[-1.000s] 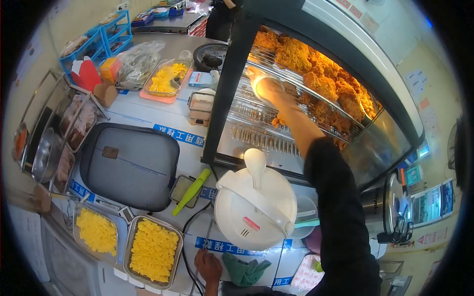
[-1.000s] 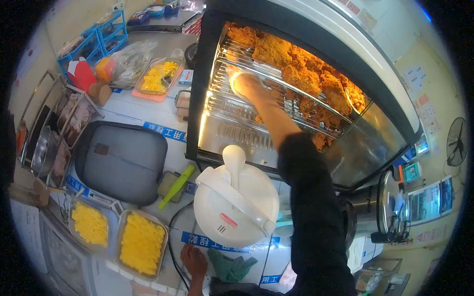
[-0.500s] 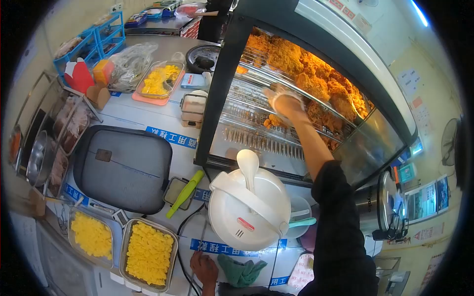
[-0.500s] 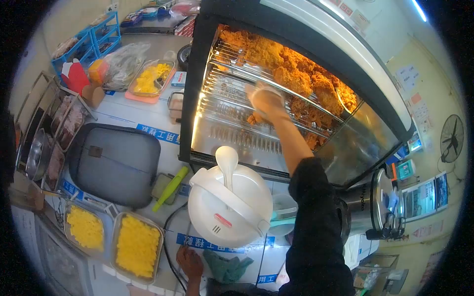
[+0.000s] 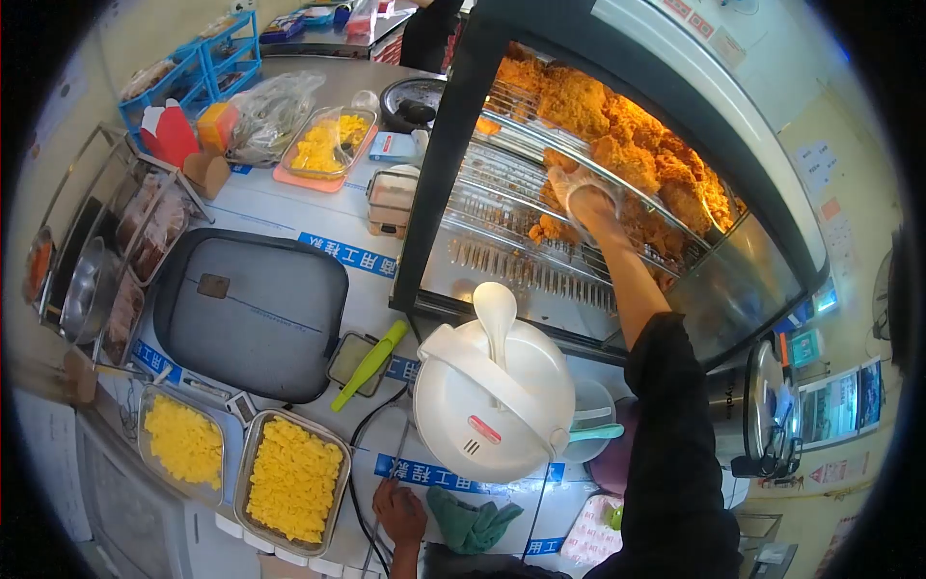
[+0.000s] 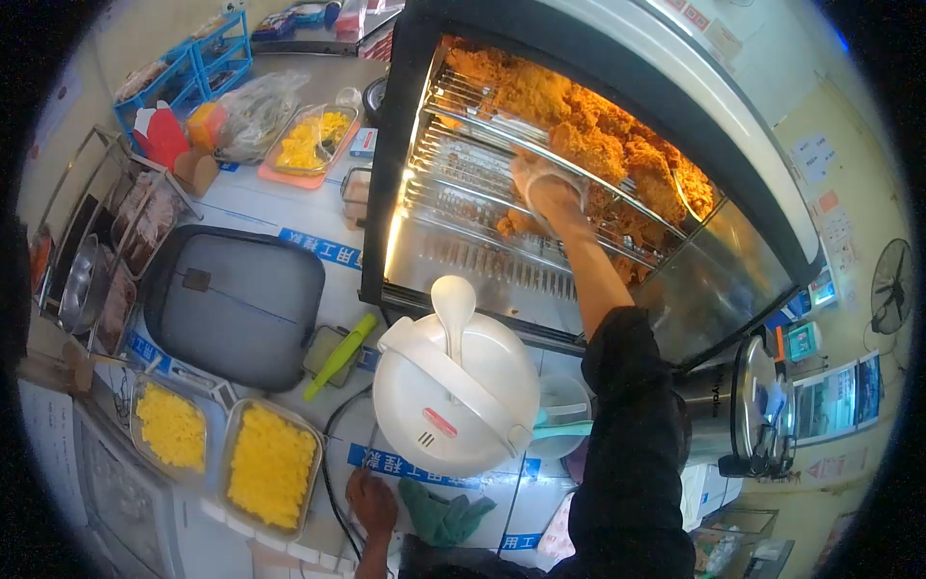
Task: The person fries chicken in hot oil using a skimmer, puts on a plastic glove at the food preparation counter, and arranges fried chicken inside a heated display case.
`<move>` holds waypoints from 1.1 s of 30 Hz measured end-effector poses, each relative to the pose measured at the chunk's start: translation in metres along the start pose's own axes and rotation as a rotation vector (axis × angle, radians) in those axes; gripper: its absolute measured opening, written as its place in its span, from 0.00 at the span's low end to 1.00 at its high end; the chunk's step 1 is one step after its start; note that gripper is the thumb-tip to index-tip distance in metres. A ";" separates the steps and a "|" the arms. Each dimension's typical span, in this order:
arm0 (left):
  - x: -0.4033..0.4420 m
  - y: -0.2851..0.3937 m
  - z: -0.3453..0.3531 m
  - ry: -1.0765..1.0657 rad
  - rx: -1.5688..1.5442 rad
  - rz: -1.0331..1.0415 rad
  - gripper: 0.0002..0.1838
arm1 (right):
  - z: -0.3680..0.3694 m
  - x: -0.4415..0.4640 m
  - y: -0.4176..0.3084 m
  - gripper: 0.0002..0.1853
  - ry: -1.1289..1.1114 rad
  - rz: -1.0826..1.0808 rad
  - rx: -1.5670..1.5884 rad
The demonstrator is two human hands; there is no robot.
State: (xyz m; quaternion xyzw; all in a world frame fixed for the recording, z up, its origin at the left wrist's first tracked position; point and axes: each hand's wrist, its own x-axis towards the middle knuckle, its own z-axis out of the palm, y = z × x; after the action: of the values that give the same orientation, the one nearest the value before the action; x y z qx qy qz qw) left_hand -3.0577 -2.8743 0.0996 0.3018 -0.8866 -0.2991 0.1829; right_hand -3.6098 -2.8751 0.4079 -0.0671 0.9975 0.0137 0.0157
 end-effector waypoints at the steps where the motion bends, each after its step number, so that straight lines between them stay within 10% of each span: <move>1: -0.001 -0.001 0.000 -0.004 0.007 -0.002 0.09 | 0.008 0.005 -0.005 0.41 0.075 0.017 0.035; 7: -0.003 -0.002 0.006 0.016 0.027 -0.026 0.07 | 0.021 0.060 -0.051 0.43 -0.084 -0.221 0.273; 10: -0.002 -0.001 0.007 0.023 0.039 -0.010 0.08 | 0.036 0.070 -0.076 0.45 0.064 0.020 0.583; 12: -0.003 -0.001 0.004 -0.005 0.020 -0.045 0.08 | 0.045 0.073 -0.072 0.46 0.012 -0.368 0.532; 27: -0.004 -0.003 0.003 -0.019 0.028 -0.013 0.08 | -0.004 -0.004 0.078 0.48 -0.176 0.065 0.015; 33: -0.004 -0.004 0.005 0.011 0.030 0.003 0.08 | 0.037 -0.001 0.122 0.35 0.276 -0.007 -0.025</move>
State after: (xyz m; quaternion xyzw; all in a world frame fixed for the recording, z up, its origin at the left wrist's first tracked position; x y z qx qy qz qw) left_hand -3.0553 -2.8719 0.0921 0.3047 -0.8905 -0.2838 0.1837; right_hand -3.6237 -2.7527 0.3743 -0.0718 0.9897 0.0168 -0.1227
